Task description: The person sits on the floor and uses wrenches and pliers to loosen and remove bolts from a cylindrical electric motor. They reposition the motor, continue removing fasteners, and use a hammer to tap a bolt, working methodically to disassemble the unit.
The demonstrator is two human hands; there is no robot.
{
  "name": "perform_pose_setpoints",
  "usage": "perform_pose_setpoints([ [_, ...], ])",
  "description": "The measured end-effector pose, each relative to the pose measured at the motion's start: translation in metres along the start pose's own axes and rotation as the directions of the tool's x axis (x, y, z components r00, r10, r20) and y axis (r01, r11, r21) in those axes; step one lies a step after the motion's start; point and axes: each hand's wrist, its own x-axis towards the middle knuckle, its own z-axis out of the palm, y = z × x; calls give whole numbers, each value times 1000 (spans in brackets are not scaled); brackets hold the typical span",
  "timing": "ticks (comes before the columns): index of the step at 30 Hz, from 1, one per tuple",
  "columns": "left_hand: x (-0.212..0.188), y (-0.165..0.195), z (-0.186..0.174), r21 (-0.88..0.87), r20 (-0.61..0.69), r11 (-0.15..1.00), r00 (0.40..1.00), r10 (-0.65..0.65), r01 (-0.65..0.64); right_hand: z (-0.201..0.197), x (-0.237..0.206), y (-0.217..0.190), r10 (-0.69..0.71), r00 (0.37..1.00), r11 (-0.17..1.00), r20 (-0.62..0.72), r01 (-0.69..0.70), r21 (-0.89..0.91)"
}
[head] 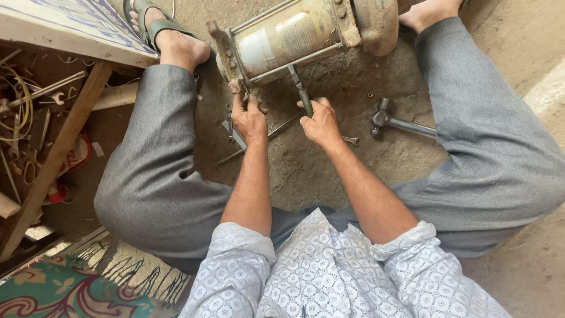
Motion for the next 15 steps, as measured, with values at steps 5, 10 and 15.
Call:
perform_pose_setpoints([
  [5, 1, -10, -3, -43, -4, 999, 1000, -1, 1, 2, -10, -18, 35, 999, 999, 24, -35, 0],
  [10, 6, -14, -5, -13, 2, 993, 993, 115, -115, -14, -12, -57, 160, 983, 985, 87, -164, 42],
  [15, 0, 2, -1, 14, -14, 1000, 1000, 13, -13, -21, -16, -65, 260, 947, 957, 190, -278, 77],
])
